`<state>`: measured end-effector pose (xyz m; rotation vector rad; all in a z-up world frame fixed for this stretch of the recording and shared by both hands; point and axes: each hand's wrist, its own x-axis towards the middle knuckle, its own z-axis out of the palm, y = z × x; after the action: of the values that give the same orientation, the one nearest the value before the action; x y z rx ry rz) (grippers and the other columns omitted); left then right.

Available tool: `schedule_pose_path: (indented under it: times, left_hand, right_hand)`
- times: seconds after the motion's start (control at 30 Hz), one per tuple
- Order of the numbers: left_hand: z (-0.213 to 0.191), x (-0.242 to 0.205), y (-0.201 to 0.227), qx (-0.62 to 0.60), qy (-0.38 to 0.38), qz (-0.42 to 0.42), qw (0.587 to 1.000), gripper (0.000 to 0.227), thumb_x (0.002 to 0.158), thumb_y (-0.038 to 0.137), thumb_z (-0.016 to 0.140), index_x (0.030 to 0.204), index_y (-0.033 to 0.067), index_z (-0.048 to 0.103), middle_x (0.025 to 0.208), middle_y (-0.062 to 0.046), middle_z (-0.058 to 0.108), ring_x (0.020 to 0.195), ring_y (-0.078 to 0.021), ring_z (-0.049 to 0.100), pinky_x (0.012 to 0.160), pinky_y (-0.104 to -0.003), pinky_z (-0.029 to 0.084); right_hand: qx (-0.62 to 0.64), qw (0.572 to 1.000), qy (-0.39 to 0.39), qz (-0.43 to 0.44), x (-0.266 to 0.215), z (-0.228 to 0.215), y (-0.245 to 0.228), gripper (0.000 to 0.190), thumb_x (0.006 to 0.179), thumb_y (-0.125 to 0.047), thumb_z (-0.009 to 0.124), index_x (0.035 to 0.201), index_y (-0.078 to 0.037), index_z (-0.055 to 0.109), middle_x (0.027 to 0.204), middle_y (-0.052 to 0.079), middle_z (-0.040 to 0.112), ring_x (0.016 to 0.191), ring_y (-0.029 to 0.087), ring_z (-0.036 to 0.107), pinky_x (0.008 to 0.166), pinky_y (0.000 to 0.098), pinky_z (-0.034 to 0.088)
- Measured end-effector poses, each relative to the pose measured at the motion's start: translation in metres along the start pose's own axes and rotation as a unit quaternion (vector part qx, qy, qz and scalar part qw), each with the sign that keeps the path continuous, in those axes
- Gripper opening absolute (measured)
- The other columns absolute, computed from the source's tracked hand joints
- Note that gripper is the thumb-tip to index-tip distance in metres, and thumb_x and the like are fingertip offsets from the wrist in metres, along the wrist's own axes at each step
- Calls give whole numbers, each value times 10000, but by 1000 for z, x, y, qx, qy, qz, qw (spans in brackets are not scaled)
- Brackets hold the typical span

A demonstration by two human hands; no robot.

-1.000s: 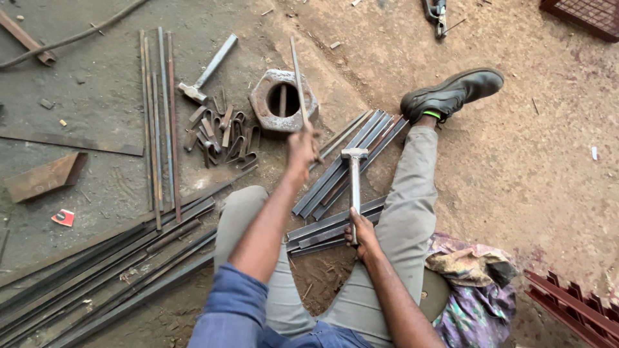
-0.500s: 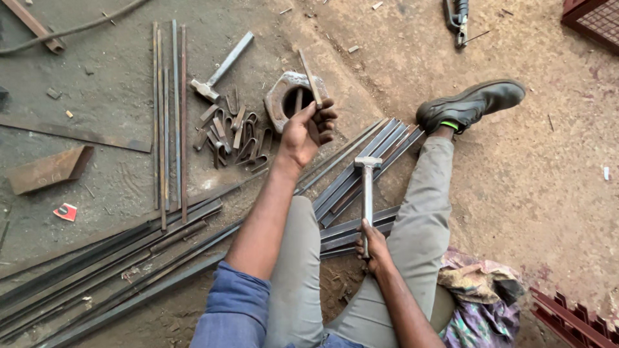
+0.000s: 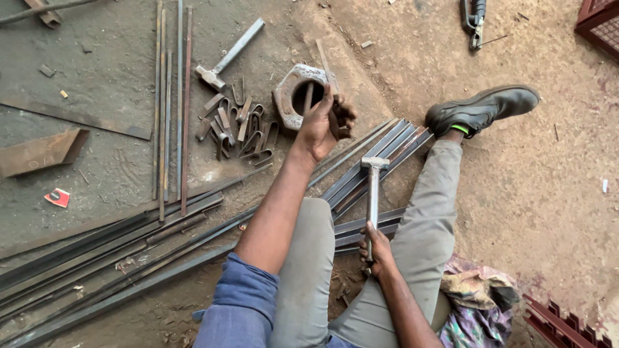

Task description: The person sits on the ground and uses a hammer to strike metal rods placed on a hexagonal anvil. They repeatedly pick up rods, position them on the anvil, and hit them to shape the metal, then place the finished pieces into a pile.

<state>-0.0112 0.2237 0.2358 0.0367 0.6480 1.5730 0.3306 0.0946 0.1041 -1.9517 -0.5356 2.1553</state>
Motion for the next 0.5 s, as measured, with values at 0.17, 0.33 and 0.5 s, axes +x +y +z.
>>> schedule_pose_path:
  times: [0.17, 0.33, 0.5]
  left_hand:
    - [4, -1, 8, 1, 19, -22, 1000, 546, 815, 623, 719, 956, 116, 572, 811, -83, 672, 715, -205, 680, 630, -346, 596]
    - [-34, 11, 3, 27, 130, -32, 991, 491, 832, 495, 732, 1016, 44, 669, 793, -116, 730, 637, -184, 696, 557, -321, 577]
    - [-140, 6, -29, 278, 229, -86, 929, 305, 1022, 292, 581, 973, 9, 685, 680, -49, 637, 510, -132, 562, 432, -303, 448]
  right_hand:
    - [-31, 999, 19, -33, 3, 2, 2, 355, 981, -472, 612, 1003, -122, 554, 595, 8, 471, 404, 116, 418, 352, 279, 321]
    - [-92, 988, 43, -117, -3, 15, 4, 317, 999, -403, 621, 991, -93, 556, 584, 29, 478, 405, 128, 426, 340, 284, 307]
    - [-151, 955, 41, -250, -25, 27, -21, 384, 994, -461, 552, 1055, -87, 614, 600, -4, 551, 431, 101, 476, 341, 272, 374]
